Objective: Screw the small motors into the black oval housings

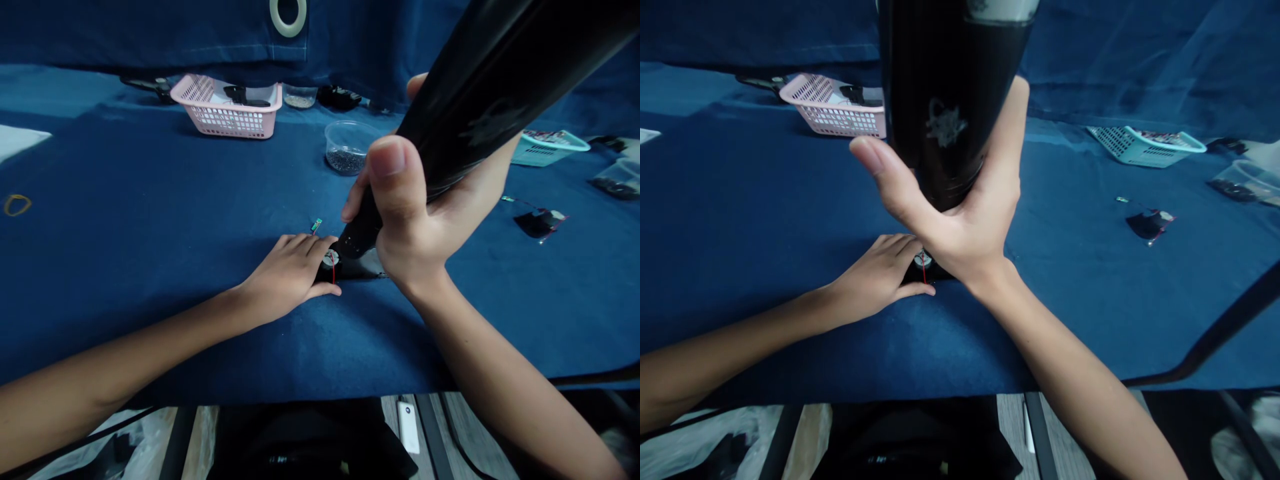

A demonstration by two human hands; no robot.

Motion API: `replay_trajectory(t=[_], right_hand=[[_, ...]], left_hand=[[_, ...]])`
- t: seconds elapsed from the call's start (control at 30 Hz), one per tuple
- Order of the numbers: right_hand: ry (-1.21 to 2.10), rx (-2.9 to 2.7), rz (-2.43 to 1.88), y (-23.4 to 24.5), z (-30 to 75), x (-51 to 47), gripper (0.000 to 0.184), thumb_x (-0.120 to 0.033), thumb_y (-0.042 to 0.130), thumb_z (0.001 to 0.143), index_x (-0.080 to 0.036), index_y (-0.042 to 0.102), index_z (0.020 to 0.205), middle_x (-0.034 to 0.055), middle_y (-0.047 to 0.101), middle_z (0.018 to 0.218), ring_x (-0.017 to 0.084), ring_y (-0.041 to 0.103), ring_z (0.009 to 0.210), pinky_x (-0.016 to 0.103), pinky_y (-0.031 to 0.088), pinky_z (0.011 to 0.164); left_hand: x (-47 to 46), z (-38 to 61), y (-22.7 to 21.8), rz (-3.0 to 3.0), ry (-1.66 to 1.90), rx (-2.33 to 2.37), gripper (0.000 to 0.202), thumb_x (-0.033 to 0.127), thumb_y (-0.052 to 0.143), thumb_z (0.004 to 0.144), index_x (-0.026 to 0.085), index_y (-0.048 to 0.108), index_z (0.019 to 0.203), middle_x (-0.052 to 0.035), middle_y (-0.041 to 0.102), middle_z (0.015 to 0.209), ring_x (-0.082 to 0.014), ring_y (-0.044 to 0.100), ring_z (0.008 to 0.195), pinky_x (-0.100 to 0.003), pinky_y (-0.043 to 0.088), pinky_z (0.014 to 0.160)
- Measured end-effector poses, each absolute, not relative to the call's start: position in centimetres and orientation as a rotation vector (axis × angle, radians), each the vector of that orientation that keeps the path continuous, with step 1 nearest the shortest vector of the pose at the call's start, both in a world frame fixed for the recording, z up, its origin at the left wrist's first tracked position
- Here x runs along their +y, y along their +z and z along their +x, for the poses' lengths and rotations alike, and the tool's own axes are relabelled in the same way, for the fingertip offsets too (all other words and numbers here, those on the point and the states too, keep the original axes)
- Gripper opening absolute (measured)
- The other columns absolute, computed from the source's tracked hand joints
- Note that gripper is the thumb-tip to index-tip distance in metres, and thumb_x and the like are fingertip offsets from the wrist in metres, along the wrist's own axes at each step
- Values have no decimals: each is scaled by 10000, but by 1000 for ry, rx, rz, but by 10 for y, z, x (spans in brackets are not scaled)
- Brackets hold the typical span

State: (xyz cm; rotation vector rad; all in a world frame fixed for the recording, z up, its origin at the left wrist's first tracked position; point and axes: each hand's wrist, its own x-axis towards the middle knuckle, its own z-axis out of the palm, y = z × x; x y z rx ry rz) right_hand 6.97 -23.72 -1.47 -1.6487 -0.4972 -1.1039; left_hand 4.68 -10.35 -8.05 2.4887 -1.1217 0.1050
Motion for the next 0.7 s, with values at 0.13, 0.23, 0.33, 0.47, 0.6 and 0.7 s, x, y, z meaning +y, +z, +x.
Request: replay_trajectory(t=[0.13, 0.23, 0.33, 0.47, 0.6, 0.7], right_hand=[[-1119, -529, -1585, -14, 68, -238, 517, -631, 606, 791, -266, 404, 1096, 45, 550, 1166, 205, 659, 946, 304, 601, 713], [-1048, -507, -1576, -12, 64, -238, 466, -569, 624, 804, -266, 423, 1096, 0, 546, 1129, 170, 663, 962, 277, 597, 790], [-998, -485, -1556, -10, 60, -238, 429, -534, 651, 795, -289, 441, 1077, -24, 552, 1117, 159, 656, 989, 271, 593, 843], [-1011, -457, -1532, -9, 60, -238, 460, -561, 671, 767, -272, 458, 1054, 2, 573, 1070, 182, 654, 969, 326, 573, 931], [-1024, -442, -1562, -9, 60, -238, 495, -576, 668, 765, -245, 460, 1068, -5, 558, 1024, 176, 652, 952, 370, 568, 932], [-983, -427, -1564, -10, 59, -239, 502, -602, 640, 779, -266, 439, 1093, -4, 556, 1034, 179, 654, 975, 341, 581, 896]], left_hand=[[-103, 46, -81, 2489, 107, -1121, 610, 534, 635, 864, 99, 474, 1261, -148, 593, 1264, -301, 523, 1202, -417, 383, 1006], [-103, 46, -80, 2490, 103, -1116, 615, 531, 640, 861, 100, 469, 1265, -149, 594, 1264, -303, 524, 1203, -418, 386, 1001], [-104, 46, -80, 2491, 106, -1111, 608, 526, 644, 860, 100, 473, 1259, -151, 593, 1267, -306, 522, 1208, -419, 387, 1000], [-104, 46, -81, 2488, 114, -1114, 624, 531, 649, 853, 97, 471, 1266, -147, 598, 1261, -305, 529, 1198, -419, 392, 994], [-103, 46, -81, 2488, 118, -1116, 636, 536, 646, 852, 92, 469, 1272, -148, 597, 1261, -306, 528, 1199, -421, 392, 999], [-102, 45, -81, 2481, 121, -1121, 633, 535, 641, 857, 92, 467, 1274, -151, 593, 1266, -303, 525, 1202, -418, 390, 1000]])
